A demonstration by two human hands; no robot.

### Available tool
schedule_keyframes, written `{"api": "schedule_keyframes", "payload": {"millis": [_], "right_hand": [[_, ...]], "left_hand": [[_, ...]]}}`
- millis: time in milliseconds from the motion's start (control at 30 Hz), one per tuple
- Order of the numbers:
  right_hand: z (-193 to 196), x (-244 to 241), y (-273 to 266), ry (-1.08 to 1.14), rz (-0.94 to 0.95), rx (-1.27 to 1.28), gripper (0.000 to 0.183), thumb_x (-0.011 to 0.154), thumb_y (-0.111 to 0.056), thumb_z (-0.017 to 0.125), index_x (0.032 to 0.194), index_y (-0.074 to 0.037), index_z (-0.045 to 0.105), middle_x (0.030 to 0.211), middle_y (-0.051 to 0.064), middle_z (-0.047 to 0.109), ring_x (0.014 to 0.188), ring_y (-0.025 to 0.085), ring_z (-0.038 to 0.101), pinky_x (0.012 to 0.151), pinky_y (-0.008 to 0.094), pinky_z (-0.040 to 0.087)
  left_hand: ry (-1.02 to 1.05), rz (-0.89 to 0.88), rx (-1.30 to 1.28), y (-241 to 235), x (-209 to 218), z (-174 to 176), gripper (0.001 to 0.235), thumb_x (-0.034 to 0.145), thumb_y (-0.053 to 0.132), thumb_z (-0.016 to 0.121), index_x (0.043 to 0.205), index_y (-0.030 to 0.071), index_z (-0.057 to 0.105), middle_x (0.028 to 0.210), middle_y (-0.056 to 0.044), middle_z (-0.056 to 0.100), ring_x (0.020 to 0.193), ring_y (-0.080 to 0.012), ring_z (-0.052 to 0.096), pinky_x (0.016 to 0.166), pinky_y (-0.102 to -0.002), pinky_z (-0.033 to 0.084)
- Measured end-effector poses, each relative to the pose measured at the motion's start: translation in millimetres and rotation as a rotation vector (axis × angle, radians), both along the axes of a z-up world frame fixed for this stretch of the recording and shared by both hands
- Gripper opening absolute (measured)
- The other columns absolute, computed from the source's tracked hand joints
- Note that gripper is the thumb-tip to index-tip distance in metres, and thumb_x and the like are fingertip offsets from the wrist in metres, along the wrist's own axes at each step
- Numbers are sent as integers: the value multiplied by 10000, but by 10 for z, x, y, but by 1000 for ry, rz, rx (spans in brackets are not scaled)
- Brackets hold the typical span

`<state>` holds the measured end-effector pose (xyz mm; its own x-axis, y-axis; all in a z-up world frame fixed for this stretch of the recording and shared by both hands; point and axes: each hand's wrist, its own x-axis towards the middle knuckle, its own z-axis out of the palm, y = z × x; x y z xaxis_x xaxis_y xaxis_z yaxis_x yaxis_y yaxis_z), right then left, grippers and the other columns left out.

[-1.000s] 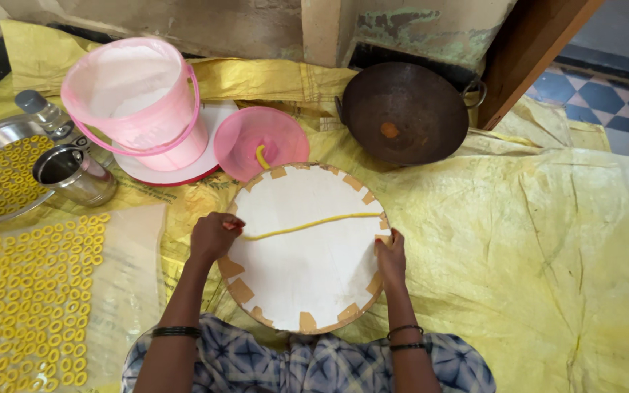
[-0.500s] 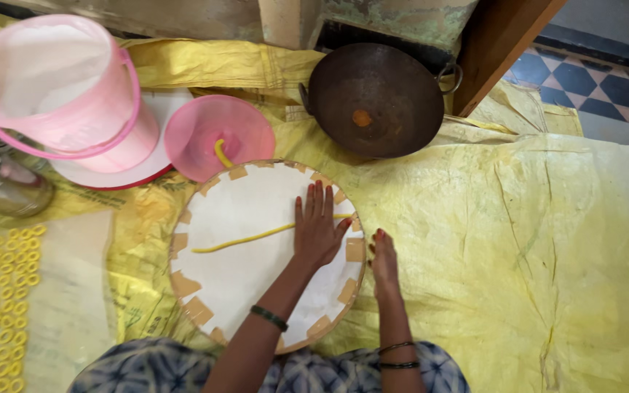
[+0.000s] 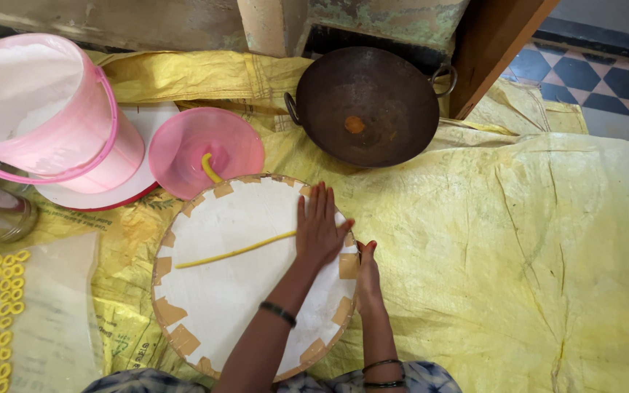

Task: The person rolls a yellow dough rope on a white circular board, then forms small rings by joining the ends and places them on a plastic sheet. The person repeats this process, accumulating many rings on the sheet.

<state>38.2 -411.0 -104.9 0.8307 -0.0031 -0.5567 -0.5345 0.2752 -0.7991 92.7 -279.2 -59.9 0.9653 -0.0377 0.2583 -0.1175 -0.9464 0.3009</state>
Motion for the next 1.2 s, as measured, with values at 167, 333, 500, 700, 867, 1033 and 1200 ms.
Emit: {"api": "schedule_keyframes", "payload": {"millis": [167,333,500,700,867,1033,1200], "right_hand": [[136,-23,-46,-13,-4,81,885,1005,-673,159,1528,-11,426,1481,161,577,1330,277,558,1130,392,415],[295,-61,-58,62,-11,48,897,989,-686,141,1552,-30,377,1544,165,499,1396,278,509,1145,417,412],[249,-29,-67,53,3,23,928,995,-712,134,1598,-38,339,1599,187,371,1477,263,351,1210,405,295],[169,2,-91,28,6,80,945,965,-728,173,1561,-18,355,1614,153,428,1459,263,441,1186,399,340],[134,49,-91,16,6,93,937,968,-720,173,1547,-15,382,1605,164,451,1449,275,461,1180,399,355],[101,58,-104,17,-1,89,932,981,-719,160,1554,-20,386,1586,191,449,1445,284,444,1182,410,345],[186,15,-125,11,-28,173,910,984,-699,157,1529,-13,402,1572,195,462,1427,285,469,1163,423,381]], "left_hand": [[38,-146,-8,-84,-741,16,869,982,538,479,1576,-55,255,1675,-226,204,1570,-336,157,1254,-521,101],[57,-229,-23,-116,-1177,54,855,1007,516,485,1574,-80,251,1660,-256,217,1560,-371,153,1242,-527,95],[79,-105,-35,-191,-673,-10,867,976,533,476,1559,-69,250,1665,-250,199,1566,-352,143,1250,-525,78],[3,98,-10,-93,274,-15,891,979,598,431,1581,-27,232,1674,-214,181,1561,-331,128,1248,-532,71],[-80,11,13,-29,357,-38,845,1007,567,435,1608,8,238,1693,-191,192,1576,-320,145,1255,-526,82],[3,-116,-4,-168,-322,-44,833,1008,521,455,1588,-38,241,1678,-226,217,1568,-342,174,1253,-522,82],[90,-233,-77,-230,-1076,33,797,1017,447,471,1589,-65,254,1668,-244,229,1571,-371,169,1257,-517,78]]}}
